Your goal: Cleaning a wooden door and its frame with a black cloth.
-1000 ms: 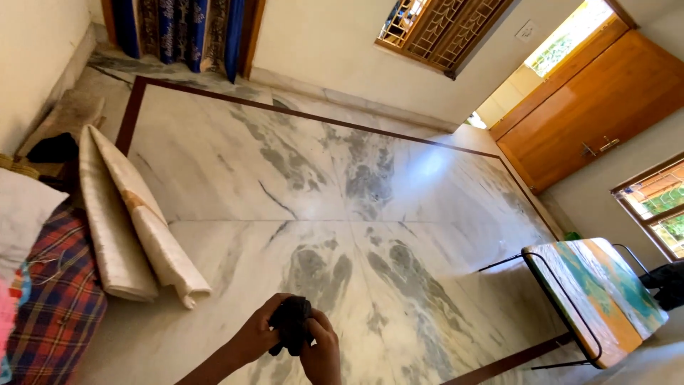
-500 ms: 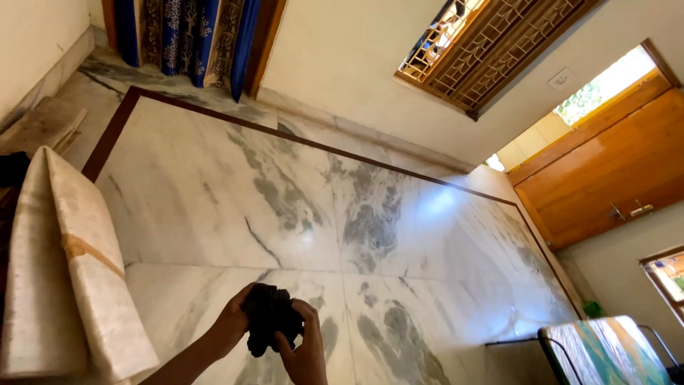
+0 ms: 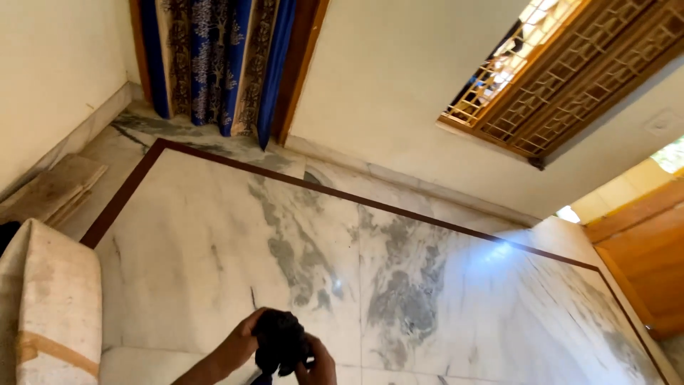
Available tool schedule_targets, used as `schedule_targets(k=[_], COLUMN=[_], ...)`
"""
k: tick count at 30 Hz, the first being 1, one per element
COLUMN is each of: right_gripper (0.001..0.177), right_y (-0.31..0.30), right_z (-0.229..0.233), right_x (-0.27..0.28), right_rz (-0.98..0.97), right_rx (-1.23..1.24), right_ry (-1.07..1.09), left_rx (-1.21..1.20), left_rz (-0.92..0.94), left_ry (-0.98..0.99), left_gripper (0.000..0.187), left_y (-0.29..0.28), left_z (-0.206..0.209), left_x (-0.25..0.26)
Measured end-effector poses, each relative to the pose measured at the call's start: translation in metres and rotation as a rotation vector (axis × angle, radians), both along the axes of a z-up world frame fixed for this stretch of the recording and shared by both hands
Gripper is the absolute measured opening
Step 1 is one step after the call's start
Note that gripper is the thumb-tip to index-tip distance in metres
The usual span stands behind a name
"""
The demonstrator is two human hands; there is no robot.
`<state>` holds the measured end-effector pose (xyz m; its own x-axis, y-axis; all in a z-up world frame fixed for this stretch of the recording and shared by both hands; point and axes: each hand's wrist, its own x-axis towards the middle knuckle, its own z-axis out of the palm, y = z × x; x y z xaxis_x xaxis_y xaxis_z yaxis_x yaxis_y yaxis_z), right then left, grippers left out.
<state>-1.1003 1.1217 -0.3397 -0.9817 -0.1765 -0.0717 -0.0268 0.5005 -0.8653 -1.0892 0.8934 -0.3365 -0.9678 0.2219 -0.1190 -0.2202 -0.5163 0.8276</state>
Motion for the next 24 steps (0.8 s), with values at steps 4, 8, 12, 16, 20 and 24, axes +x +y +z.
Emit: schedule_targets(k=[4,8,12,16,20,24], right_gripper=[0.048,0.047,0.050,0.052,0.052,0.052], right_y=[-0.027,-0.079,-0.118,-0.136,-0.161,-0.147], right_z=[0.077,0.182,0.194,0.142,0.126,0.127], right_x=[-0.112,-0.255,-0.355,-0.445,-0.556,-0.642], right_rz=[0.114,0.251,0.410,0.512,0.522,0.432], right_rx=[-0.089,-0.131,-0.161,-0.141,-0.087,-0.089], right_ry=[0.100,0.272,0.433,0.356,0.170,0.065], left_rx=[-0.151,-0.104,-0.319,-0.300,-0.579,-0.570], left_rz=[0.094,0.326,0.457,0.570,0.381,0.335], left_ry=[0.063,0.173,0.259,0.073,-0.310,-0.192], left_gripper=[0.048,0.050,0.055,0.052,0.043,0.041], left_y=[-0.024,-0.033,-0.071,-0.086,-0.118,-0.129], left_z=[0.027,0.055,0.065,-0.021,-0.021,0.073], left_x=[-0.091,-0.190,-0.283,-0.372,-0.481,-0.599])
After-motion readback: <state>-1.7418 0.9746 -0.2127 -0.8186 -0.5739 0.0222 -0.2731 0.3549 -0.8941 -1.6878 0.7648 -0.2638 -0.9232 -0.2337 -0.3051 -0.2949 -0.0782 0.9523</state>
